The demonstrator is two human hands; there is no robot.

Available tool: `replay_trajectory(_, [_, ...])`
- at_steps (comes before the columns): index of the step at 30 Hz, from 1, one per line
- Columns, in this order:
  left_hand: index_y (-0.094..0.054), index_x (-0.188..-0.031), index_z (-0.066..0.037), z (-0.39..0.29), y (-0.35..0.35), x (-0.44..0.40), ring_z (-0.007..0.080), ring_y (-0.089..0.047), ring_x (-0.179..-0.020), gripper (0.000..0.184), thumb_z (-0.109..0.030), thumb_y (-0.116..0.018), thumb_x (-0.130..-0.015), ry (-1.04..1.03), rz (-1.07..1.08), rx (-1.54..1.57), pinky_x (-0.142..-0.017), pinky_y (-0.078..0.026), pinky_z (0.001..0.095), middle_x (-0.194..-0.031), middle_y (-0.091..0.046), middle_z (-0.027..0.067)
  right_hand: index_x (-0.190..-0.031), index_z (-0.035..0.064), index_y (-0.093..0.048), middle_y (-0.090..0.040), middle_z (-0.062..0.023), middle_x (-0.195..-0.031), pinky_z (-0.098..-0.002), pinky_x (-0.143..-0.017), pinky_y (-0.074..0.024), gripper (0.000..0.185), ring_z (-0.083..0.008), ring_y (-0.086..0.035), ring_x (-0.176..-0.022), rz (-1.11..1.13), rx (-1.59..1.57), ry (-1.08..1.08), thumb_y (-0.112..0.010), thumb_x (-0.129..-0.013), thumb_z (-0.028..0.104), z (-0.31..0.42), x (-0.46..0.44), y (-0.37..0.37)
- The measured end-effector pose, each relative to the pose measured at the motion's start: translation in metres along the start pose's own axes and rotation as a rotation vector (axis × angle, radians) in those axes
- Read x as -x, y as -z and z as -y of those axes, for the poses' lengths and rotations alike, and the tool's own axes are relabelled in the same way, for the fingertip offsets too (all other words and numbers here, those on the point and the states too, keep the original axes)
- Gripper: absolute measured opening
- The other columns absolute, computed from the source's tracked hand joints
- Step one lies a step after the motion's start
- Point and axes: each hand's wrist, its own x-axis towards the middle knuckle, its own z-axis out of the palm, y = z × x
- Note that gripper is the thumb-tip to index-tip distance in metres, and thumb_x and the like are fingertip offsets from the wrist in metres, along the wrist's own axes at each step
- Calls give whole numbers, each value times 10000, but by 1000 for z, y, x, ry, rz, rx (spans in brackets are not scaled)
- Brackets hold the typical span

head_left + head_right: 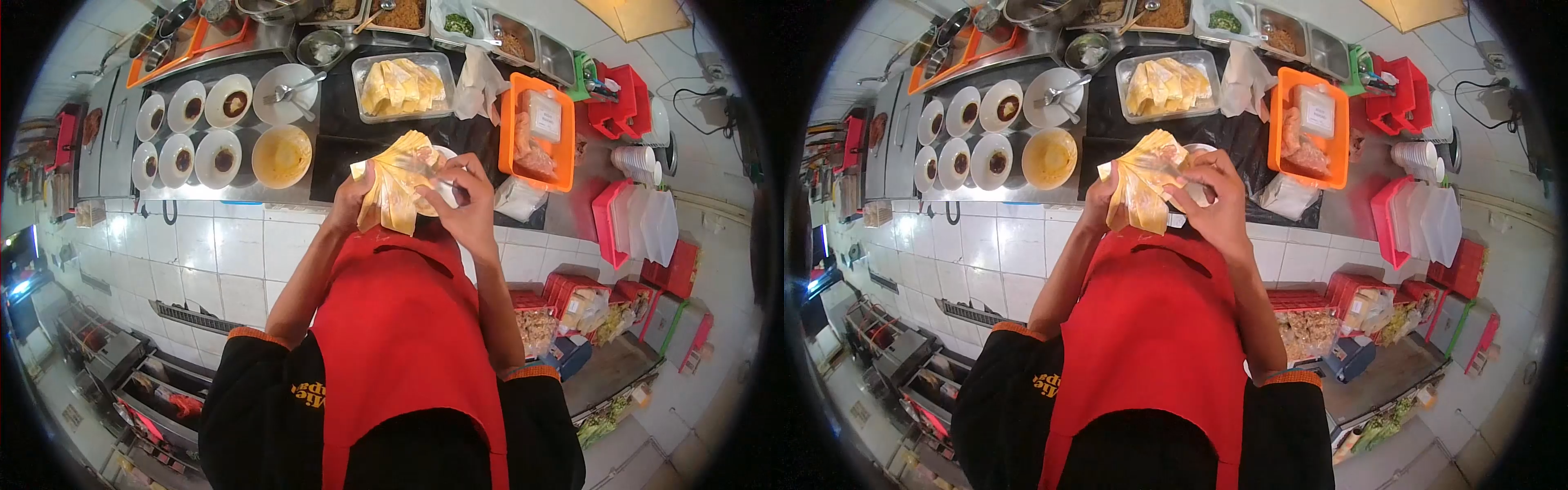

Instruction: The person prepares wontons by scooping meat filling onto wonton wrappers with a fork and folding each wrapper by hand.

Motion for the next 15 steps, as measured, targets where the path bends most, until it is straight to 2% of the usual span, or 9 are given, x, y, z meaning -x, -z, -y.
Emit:
replay_trajectory(2, [-451,-1398,34,16,20,-6,229,-636,-1158,654,-514,-353,-1057,-194,88,-253,-1000,-517,385,-1297,-606,168,-948,41,-696,-628,-15,-1024,-181,-529,-333,252,-48,-474,-715,25,14,200,-840,-743,15,10,3,-5])
replay_trajectory(3, [-459,-1392,34,25,32,-10,228,-638,-1154,654,-517,-354,-1056,-262,113,-336,-994,-521,386,-1291,-609,168,-1009,53,-722,-668,-41,-1038,-193,-565,-386,284,-60,-525,-729,165,-36,40,-825,-748,7,22,11,-5])
replay_trajectory(4, [-467,-1384,36,30,44,-15,226,-642,-1144,650,-513,-349,-1058,-146,13,-112,-978,-531,384,-1285,-614,166,-1009,53,-722,-668,-41,-1038,-193,-565,-386,284,-60,-525,-729,165,-37,44,-825,-748,7,39,14,-5])
replay_trajectory(6, [-474,-1377,38,37,58,-19,223,-646,-1134,646,-509,-345,-1061,-33,-81,108,-963,-542,382,-1279,-618,164,-1093,69,-739,-674,-42,-969,-213,-609,-427,321,-76,-539,-710,336,-186,-22,-774,-788,-24,70,14,-2])
replay_trajectory(8, [-468,-1380,47,19,31,-11,232,-657,-1112,628,-482,-333,-1071,-64,-112,233,-939,-556,382,-1257,-629,162,-1162,87,-736,-672,-40,-903,-229,-629,-437,362,-88,-531,-690,329,-229,12,-691,-840,-72,67,13,11])
replay_trajectory(10, [-465,-1380,51,3,6,-3,242,-662,-1101,612,-462,-329,-1076,-95,-93,358,-942,-555,386,-1235,-638,160,-1189,89,-728,-658,-35,-848,-226,-628,-421,376,-88,-498,-677,279,-180,140,-621,-883,-102,57,6,27])
replay_trajectory(11, [-464,-1381,51,3,8,-2,249,-661,-1105,607,-457,-328,-1078,-91,-82,331,-946,-554,390,-1235,-637,162,-1204,90,-722,-660,-36,-847,-225,-640,-413,381,-90,-513,-684,242,-160,-9,-585,-909,-109,68,5,38])
replay_trajectory(14, [-468,-1375,54,-1,0,3,232,-666,-1092,593,-441,-323,-1083,-88,-78,291,-949,-552,373,-1226,-643,154,-1204,92,-723,-658,-32,-834,-213,-629,-398,380,-78,-527,-698,192,-48,-121,-577,-917,-110,71,-7,57])
replay_trajectory(15, [-474,-1369,57,2,4,5,216,-670,-1077,589,-437,-321,-1085,-134,-91,94,-943,-554,359,-1219,-647,147,-1204,92,-723,-658,-32,-834,-213,-629,-398,380,-78,-527,-698,189,-47,-120,-577,-917,-110,65,-11,59])
